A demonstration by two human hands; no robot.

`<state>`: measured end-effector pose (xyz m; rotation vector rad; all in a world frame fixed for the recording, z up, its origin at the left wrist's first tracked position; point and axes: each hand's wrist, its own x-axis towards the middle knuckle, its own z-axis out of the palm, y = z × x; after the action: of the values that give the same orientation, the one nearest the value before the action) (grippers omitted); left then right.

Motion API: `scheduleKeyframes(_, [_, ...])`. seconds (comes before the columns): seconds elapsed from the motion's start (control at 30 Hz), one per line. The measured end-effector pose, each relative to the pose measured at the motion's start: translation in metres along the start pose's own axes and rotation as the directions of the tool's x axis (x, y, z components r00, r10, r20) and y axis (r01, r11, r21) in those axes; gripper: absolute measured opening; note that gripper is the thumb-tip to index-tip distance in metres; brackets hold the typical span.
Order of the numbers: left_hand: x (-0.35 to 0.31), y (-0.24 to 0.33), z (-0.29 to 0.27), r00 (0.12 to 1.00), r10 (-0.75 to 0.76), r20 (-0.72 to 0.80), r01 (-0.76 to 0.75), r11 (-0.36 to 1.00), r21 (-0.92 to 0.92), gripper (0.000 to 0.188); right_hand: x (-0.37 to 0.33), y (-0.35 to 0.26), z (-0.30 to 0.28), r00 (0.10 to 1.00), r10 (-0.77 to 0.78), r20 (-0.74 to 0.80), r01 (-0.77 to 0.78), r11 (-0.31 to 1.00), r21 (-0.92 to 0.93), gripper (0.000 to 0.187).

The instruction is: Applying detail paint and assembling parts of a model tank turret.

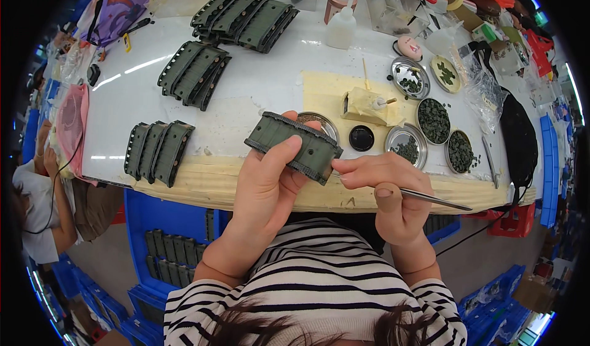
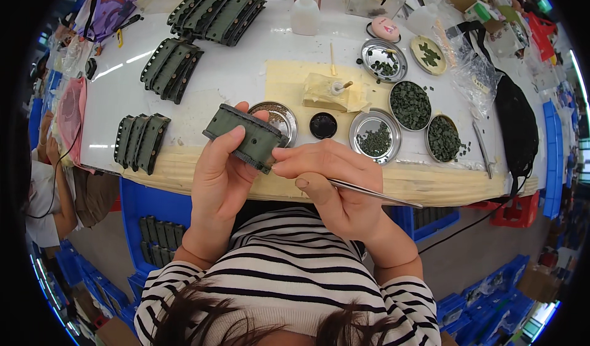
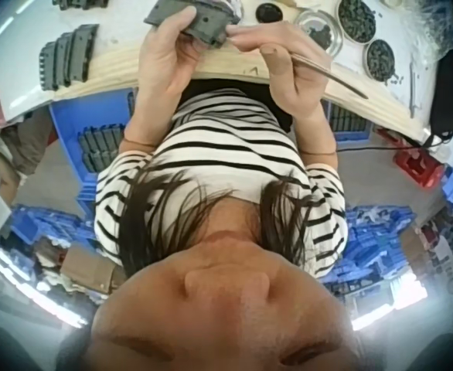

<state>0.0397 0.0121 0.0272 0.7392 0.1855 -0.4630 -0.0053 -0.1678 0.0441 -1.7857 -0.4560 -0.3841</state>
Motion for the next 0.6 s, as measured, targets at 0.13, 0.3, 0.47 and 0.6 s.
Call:
scheduleKeyframes(0.13, [-0.0001, -0.0011, 0.0005, 1.000, 0.005, -0.009, -0.005, 1.000, 0.003, 0.041, -0.0005, -0.0011, -0.0001, 0.999, 0.029, 0.028, -0.029, 1.000, 0.000, 0.014])
scheduleKeyframes(0.3, [0.0002, -0.0011, 0.0024, 1.000, -0.006, -0.002, 0.006, 0.999, -0.044, 0.038, 0.0000, -0.0005, 0.0017, 1.000, 0.003, 0.013, -0.003, 1.000, -0.016, 0.014])
scheduleKeyframes(0.47, [-0.0003, -0.0019, 0.0013, 1.000, 0.003, -0.017, -0.003, 1.000, -0.018, 0.041, 0.0001, -0.0019, 0.0022, 1.000, 0.011, 0.022, -0.010, 0.999, -0.037, 0.013])
scheduleKeyframes(0.6, [-0.0004, -0.0023, 0.0005, 1.000, 0.001, -0.019, -0.001, 1.000, -0.019, 0.040, 0.0002, -0.0019, 0.0027, 1.000, 0.006, 0.023, -0.005, 0.999, -0.047, 0.013])
